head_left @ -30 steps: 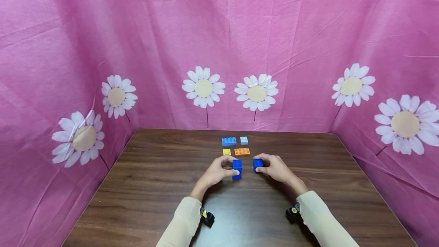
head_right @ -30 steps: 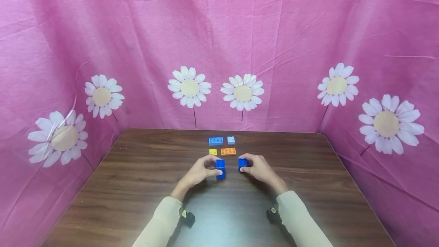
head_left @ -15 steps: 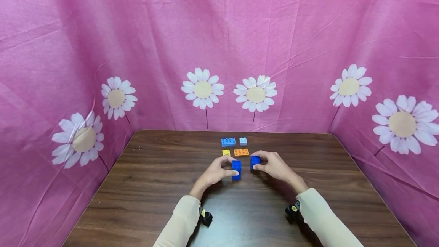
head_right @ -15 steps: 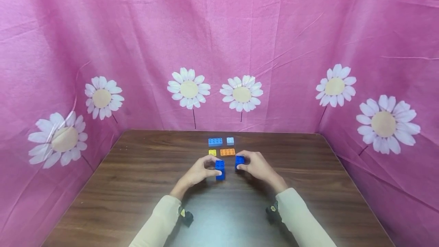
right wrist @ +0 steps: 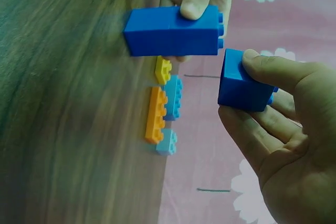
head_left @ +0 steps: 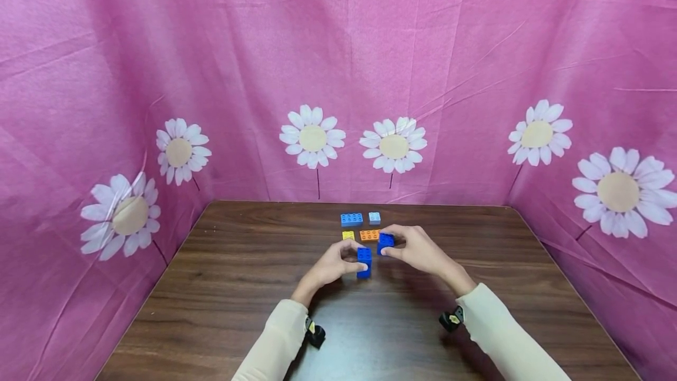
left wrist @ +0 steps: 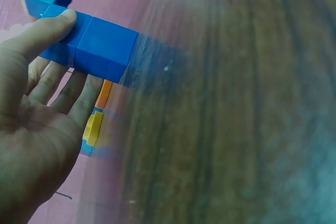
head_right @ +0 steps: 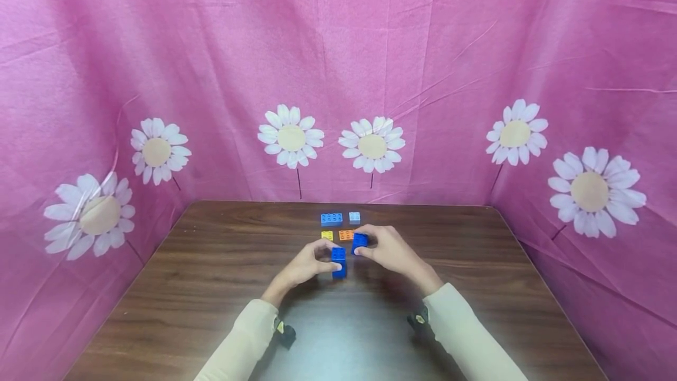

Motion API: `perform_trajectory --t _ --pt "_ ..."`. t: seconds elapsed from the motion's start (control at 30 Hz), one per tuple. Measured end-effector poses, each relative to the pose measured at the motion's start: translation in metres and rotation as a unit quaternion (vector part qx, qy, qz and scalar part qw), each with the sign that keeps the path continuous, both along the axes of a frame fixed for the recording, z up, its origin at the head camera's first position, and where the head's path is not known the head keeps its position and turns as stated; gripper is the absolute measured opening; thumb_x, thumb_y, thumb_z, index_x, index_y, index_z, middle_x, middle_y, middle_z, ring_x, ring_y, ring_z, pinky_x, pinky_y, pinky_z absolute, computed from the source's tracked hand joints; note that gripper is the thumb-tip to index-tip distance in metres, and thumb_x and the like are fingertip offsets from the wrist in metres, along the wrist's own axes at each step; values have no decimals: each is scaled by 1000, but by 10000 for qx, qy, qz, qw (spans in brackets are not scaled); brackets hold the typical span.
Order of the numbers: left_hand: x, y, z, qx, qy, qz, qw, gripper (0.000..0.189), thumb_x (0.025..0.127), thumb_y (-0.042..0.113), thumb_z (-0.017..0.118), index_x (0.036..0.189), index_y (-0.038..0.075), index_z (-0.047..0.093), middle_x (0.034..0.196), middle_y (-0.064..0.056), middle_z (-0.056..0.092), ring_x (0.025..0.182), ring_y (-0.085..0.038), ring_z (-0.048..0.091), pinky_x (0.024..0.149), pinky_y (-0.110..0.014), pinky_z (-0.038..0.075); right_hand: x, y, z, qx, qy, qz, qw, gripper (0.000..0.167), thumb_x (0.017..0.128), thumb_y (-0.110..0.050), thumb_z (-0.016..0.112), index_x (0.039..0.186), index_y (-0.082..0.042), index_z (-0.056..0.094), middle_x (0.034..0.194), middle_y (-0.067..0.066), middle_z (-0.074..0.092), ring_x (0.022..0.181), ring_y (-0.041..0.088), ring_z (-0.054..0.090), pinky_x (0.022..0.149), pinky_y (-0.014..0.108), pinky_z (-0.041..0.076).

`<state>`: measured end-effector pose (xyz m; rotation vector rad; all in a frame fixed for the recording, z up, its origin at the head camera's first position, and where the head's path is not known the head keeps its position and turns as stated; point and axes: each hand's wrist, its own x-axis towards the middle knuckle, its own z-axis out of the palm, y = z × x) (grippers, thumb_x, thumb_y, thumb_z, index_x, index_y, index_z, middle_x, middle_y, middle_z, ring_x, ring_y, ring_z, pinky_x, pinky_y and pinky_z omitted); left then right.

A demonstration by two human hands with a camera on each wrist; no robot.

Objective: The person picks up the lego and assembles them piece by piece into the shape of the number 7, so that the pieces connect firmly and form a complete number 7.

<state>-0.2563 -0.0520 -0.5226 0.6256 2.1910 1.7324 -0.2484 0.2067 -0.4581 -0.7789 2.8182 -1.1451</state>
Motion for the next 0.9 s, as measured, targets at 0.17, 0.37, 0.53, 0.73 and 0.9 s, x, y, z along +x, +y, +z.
perform_trajectory --t 0.17,0.37,0.53,0.73,0.9 --pt "0 0 2 -43 20 -24 10000 30 95 15 81 121 5 69 116 -10 72 104 -16 67 90 -28 57 4 -9 13 81 -21 122 9999 41 96 -22 82 133 -10 71 119 7 78 104 20 76 92 44 65" --pt "-1 0 2 -122 28 -38 9999 29 95 17 82 119 8 69 118 -8 71 104 -15 66 92 -31 56 6 -19 22 176 -13 306 9994 40 96 -20 82 133 -8 72 121 8 78 105 20 75 94 47 64" --pt "-3 1 1 -125 33 -42 9999 30 94 18 83 119 8 69 118 -6 71 106 -15 66 93 -31 56 7 -24 25 315 97 391 9987 40 96 -21 82 133 -10 73 120 6 78 102 15 73 92 42 65" --pt "-3 0 1 -206 80 2 9998 32 93 19 84 119 9 68 117 -4 71 106 -14 65 95 -32 55 6 -32 26 510 272 615 9964 41 96 -20 81 134 -8 72 120 6 78 94 10 71 83 33 65" --pt "-2 0 1 -133 115 -36 9998 31 93 17 84 117 7 67 114 -3 71 105 -14 65 94 -33 55 4 -38 28 672 519 721 9938 37 95 -20 82 130 -10 73 118 2 79 95 9 70 85 34 64"
